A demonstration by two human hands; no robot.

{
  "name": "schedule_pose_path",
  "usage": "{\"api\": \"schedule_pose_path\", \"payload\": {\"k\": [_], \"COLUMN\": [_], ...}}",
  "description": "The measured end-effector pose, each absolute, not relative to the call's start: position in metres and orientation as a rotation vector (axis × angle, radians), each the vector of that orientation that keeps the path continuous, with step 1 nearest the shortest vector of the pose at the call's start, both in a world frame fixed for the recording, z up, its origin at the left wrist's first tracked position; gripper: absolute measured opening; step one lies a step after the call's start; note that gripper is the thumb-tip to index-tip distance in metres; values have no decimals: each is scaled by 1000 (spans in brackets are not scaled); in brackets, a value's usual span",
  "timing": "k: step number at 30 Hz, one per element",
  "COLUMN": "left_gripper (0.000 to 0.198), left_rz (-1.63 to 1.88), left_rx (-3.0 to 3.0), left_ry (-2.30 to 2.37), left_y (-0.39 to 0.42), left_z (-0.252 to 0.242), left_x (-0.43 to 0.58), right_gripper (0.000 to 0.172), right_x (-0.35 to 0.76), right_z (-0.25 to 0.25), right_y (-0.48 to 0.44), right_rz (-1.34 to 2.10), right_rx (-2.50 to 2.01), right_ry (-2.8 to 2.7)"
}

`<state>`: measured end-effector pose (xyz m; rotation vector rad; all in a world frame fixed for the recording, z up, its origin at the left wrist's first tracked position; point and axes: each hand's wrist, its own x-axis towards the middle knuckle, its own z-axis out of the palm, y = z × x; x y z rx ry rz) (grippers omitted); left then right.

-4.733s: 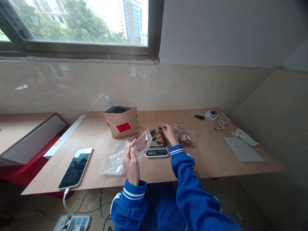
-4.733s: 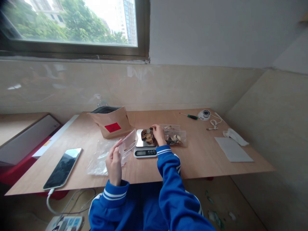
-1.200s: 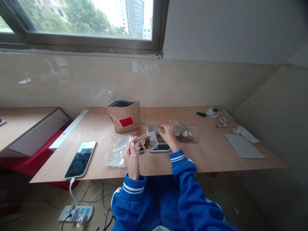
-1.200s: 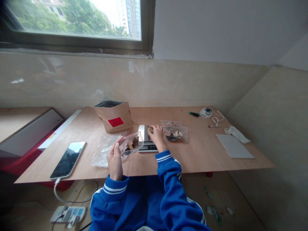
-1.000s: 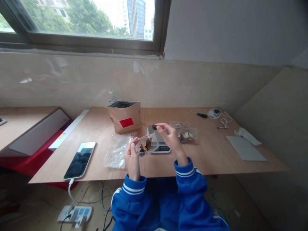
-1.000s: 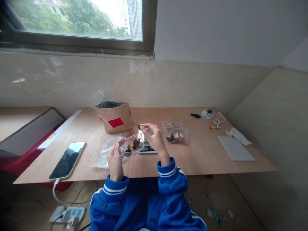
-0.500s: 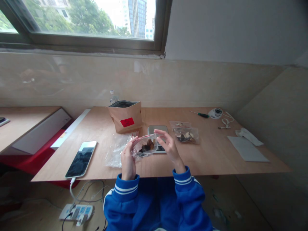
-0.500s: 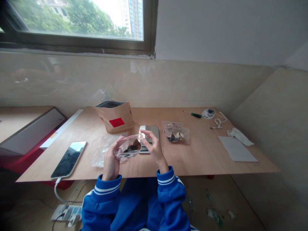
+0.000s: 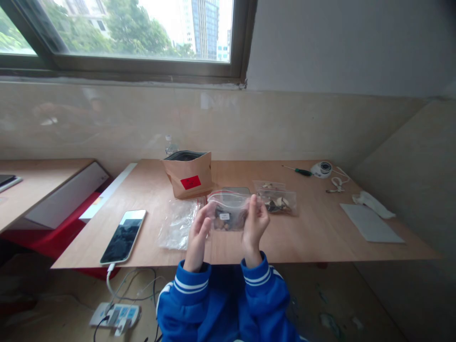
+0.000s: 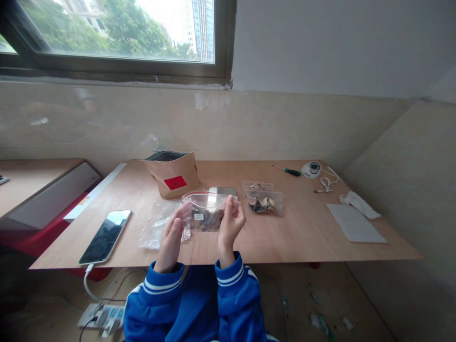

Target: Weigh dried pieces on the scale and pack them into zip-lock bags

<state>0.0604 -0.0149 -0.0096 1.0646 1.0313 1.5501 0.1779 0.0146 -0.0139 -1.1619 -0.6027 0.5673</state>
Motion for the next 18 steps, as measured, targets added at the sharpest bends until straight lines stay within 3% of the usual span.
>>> {"api": "schedule_pose_path", "payload": {"k": [7,13,18], "left_gripper": [30,36,36], "left_rz": [1537,1787,1723], "left_rx": [1056,981,978], "left_ry": [1346,1441,1310], "left_y": [-19,-20,-18], "left_z": [-16,-11,-13], "left_x": [67,70,71], "right_gripper": [40,60,66], "right_x": [174,182,195], "right_z": [-29,-24,-13], "right_y": [-5,-11,-11], "right_rz": [607,578,641], "right_rx": [-1205,-1322,-1311], "right_ry": [-901,-675,-718]}}
